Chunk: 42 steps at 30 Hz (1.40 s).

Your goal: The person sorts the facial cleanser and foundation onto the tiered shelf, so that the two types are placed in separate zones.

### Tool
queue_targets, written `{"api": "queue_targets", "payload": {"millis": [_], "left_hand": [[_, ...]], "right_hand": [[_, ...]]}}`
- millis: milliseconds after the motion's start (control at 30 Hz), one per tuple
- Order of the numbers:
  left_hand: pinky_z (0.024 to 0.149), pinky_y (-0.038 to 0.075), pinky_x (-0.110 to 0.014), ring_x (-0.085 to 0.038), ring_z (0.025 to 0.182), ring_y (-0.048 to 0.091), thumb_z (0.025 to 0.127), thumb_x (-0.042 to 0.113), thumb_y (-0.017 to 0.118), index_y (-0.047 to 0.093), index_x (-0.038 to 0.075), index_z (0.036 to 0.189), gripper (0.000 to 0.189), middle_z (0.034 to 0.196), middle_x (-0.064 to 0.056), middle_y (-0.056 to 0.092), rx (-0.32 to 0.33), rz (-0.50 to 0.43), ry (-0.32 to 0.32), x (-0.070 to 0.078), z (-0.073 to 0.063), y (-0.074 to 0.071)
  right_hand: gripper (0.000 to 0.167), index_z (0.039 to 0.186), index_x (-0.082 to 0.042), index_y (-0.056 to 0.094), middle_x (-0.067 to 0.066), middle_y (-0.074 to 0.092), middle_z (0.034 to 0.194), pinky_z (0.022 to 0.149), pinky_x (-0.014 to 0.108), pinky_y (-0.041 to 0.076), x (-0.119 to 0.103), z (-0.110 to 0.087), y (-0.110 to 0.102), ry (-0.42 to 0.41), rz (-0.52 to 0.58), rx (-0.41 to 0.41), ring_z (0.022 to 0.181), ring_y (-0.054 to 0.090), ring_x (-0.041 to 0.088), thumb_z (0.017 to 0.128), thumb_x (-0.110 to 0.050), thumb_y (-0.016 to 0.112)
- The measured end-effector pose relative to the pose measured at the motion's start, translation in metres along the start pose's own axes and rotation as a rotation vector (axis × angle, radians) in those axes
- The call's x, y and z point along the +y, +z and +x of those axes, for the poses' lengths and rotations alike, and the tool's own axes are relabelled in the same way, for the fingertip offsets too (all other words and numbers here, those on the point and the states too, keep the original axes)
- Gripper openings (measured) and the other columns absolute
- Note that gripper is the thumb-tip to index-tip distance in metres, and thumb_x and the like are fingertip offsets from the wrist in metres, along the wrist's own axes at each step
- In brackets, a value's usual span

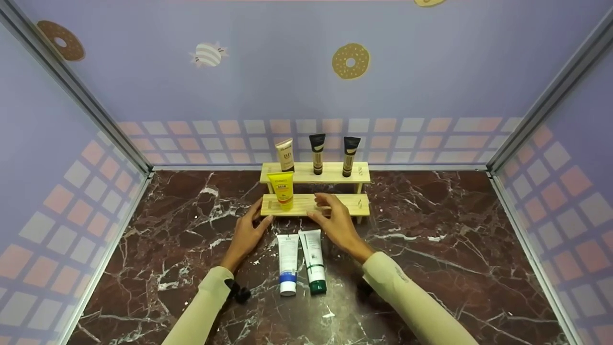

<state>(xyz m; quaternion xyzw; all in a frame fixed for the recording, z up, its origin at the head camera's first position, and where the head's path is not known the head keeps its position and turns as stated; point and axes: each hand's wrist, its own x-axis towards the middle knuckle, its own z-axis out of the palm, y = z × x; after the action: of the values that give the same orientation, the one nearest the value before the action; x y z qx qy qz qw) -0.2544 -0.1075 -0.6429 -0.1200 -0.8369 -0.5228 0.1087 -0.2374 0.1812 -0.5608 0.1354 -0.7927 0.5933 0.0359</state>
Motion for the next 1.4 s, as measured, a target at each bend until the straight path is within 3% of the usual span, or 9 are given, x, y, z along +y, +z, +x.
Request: {"api": "queue_targets", "payload": {"millis": [267,633,900,1233,1400], "left_hand": [[0.121,0.046,-0.052,-0.035,0.141,0.063,0.108,0.026,0.074,0.044,-0.003,0.166,0.071,0.161,-0.026,0.054,-0.003,-0.003,0.01,0.0,0.0,-0.001],[0.121,0.047,-0.051,-0.037,0.141,0.063,0.107,0.023,0.076,0.046,-0.007,0.163,0.071,0.157,-0.03,0.056,0.016,0.024,0.022,-0.003,0.001,0.0],[0.122,0.046,-0.049,-0.035,0.143,0.061,0.107,0.024,0.076,0.044,-0.006,0.164,0.073,0.159,-0.028,0.055,0.005,0.019,0.008,-0.004,0.001,0.0],[0.123,0.044,-0.051,-0.035,0.143,0.061,0.108,0.026,0.075,0.043,-0.006,0.165,0.073,0.161,-0.028,0.054,-0.006,-0.007,0.013,-0.003,0.0,-0.001],[0.124,0.043,-0.052,-0.035,0.144,0.061,0.108,0.025,0.075,0.044,-0.006,0.165,0.072,0.159,-0.027,0.056,-0.001,-0.003,0.022,-0.002,0.0,0.0]], "right_hand": [[0.05,0.145,0.009,0.062,0.026,0.068,0.139,0.109,0.055,0.057,0.005,-0.014,-0.006,0.001,-0.006,-0.008,0.127,0.068,0.044,0.1,-0.004,0.081],[0.046,0.14,0.007,0.067,0.024,0.071,0.13,0.104,0.059,0.057,0.009,-0.036,-0.009,-0.025,-0.064,-0.041,0.121,0.068,0.047,0.099,-0.005,0.082],[0.043,0.136,0.003,0.071,0.02,0.073,0.131,0.105,0.059,0.057,0.016,-0.054,-0.009,-0.019,-0.13,-0.051,0.123,0.069,0.04,0.097,-0.007,0.085],[0.046,0.138,0.007,0.067,0.024,0.07,0.134,0.107,0.055,0.057,0.025,-0.069,-0.01,0.006,-0.078,-0.082,0.123,0.07,0.043,0.097,-0.008,0.084],[0.045,0.137,0.006,0.069,0.02,0.072,0.131,0.105,0.056,0.058,0.027,-0.072,-0.011,-0.02,-0.105,-0.082,0.121,0.071,0.041,0.097,-0.009,0.084]]}}
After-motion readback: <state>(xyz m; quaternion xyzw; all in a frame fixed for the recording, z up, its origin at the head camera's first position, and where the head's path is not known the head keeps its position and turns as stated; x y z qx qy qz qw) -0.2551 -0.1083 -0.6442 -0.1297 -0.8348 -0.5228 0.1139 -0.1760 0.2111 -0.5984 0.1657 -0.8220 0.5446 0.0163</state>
